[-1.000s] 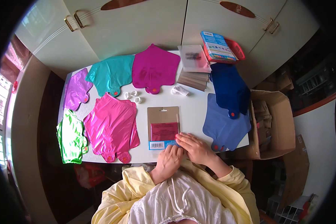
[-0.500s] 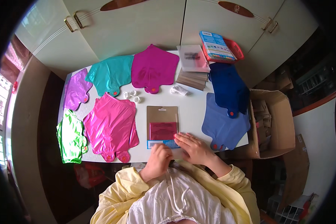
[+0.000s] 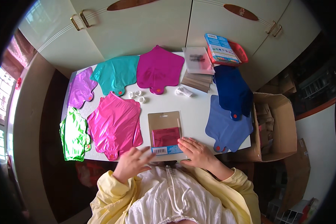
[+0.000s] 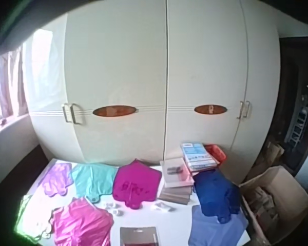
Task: Folding and placing colorful plastic sheets into retail packaging bags.
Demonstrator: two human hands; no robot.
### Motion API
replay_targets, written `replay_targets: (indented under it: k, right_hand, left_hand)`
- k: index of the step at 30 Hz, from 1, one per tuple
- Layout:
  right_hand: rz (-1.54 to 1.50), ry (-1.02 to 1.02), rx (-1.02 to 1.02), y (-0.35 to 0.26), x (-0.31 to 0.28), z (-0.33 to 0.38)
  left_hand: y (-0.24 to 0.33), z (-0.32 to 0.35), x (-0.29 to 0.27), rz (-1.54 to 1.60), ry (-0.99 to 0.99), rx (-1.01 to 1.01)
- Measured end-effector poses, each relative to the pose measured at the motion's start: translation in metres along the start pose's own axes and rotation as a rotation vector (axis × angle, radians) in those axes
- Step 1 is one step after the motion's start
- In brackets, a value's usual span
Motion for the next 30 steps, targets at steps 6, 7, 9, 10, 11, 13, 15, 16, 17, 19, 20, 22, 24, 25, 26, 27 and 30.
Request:
replay_targets:
  k: [6,7,9,10,11,13,15,16,17,19,20,22,24,25,26,27,30]
  right_hand:
    - [-0.012,0.033,-0.043,0.001,0.0,0.002]
    - [-0.022,0.04,-0.043,0.0,-0.002,0.002]
    - [-0.04,0.059,-0.04,0.0,-0.005,0.002]
    - [-0.048,0.07,-0.035,0.0,-0.006,0.001]
    - [-0.055,0.081,-0.031,0.0,-0.007,0.001]
    - [-0.061,0.142,-0.007,0.003,-0.003,-0.001]
    - [-0.076,0.195,0.019,0.004,-0.001,-0.003]
    - [-0.088,0.218,0.031,0.004,-0.001,-0.005]
    - [-0.101,0.24,0.044,0.004,-0.001,-0.007]
    - [-0.141,0.26,0.071,0.004,-0.002,-0.008]
    - [-0.161,0.269,0.084,0.004,-0.002,-0.008]
    - [-0.208,0.271,0.092,0.007,0.0,-0.009]
    - [-0.252,0.284,0.123,0.008,0.001,-0.009]
    - [-0.274,0.296,0.149,0.008,0.0,-0.01]
    - [-0.295,0.308,0.176,0.008,-0.001,-0.01]
    - [-0.285,0.315,0.175,0.008,-0.001,-0.011]
    - [-0.25,0.331,0.176,0.006,0.002,-0.011]
  left_hand:
    - [0.003,-0.003,0.032,0.012,0.067,0.067]
    - [0.0,-0.004,0.034,0.055,0.107,0.063]
    - [-0.005,-0.005,0.034,0.138,0.157,0.033]
    - [-0.007,-0.007,0.034,0.179,0.168,0.008]
    - [-0.008,-0.008,0.034,0.22,0.179,-0.018]
    - [-0.013,-0.01,0.036,0.306,0.185,-0.087]
    - [-0.016,-0.011,0.037,0.359,0.213,-0.134]
    - [-0.016,-0.013,0.037,0.369,0.238,-0.146]
    - [-0.015,-0.013,0.036,0.379,0.264,-0.159]
    - [-0.016,-0.015,0.039,0.386,0.268,-0.212]
    - [-0.016,-0.015,0.041,0.39,0.27,-0.239]
    - [-0.016,-0.014,0.048,0.415,0.245,-0.299]
    - [-0.018,-0.012,0.049,0.369,0.241,-0.388]
    - [-0.019,-0.011,0.046,0.31,0.25,-0.446]
    - [-0.02,-0.009,0.043,0.25,0.258,-0.503]
    - [-0.02,-0.009,0.043,0.224,0.242,-0.523]
    - [-0.016,-0.013,0.04,0.169,0.196,-0.551]
Point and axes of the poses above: each hand's wrist, its own z-axis away from the middle knuckle, its own x-axis out of the palm, y = z × x, the point moved 6 cm from there along -z, towards the middle knuckle, and after that the axes turned 15 degrees about -y, right-handed, at the moved point
